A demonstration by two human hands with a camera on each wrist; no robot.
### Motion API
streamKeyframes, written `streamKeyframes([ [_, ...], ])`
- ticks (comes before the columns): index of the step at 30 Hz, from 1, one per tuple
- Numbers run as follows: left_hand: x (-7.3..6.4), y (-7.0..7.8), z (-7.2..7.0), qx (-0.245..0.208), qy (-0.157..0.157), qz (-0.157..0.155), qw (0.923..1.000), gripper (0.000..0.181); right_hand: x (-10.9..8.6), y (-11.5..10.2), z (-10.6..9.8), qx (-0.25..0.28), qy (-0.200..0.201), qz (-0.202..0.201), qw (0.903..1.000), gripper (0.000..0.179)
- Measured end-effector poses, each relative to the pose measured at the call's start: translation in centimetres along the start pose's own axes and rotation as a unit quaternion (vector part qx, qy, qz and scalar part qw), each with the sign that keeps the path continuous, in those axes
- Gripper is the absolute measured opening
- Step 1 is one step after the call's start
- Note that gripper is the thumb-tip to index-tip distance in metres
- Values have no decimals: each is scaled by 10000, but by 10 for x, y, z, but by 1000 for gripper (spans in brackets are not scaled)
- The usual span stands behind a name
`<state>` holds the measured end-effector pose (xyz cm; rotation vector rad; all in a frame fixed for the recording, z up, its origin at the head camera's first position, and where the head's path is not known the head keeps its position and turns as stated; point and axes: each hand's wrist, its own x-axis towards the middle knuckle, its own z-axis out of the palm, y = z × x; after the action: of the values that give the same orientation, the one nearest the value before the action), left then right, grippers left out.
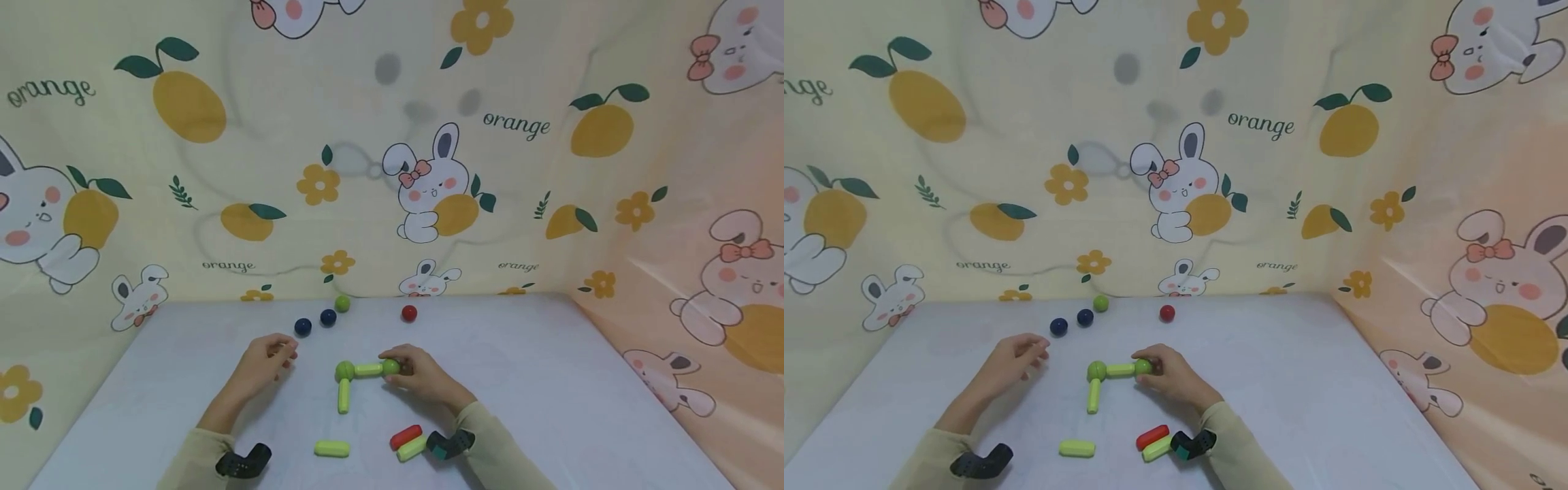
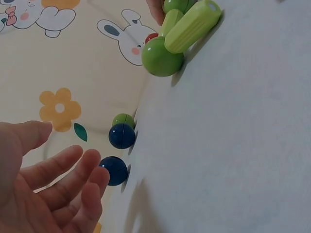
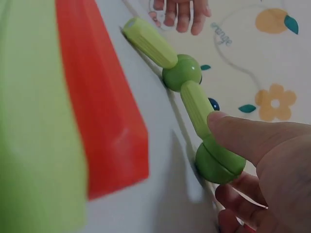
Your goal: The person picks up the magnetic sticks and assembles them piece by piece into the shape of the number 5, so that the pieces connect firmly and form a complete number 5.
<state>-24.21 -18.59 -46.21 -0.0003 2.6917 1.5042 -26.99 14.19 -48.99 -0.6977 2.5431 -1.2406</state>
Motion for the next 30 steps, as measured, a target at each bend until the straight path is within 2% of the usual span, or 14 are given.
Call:
streamKeyframes([
  [7,4,-4,-3,15,43,8,10000,36,-2,-8,0,8,41,-132,9999,41],
  [15,10,-8,-7,-20,269,-42,9996,34,0,-24,1,90,-112,-249,9996,41],
  [22,21,-6,-3,139,491,-14,9987,38,8,-35,7,20,-211,-264,9994,39],
  [26,29,-8,0,141,449,-23,9989,42,17,-40,12,71,-317,-152,9994,38],
  [30,37,-13,4,59,219,-310,9993,48,25,-43,18,54,-388,46,9992,35],
])
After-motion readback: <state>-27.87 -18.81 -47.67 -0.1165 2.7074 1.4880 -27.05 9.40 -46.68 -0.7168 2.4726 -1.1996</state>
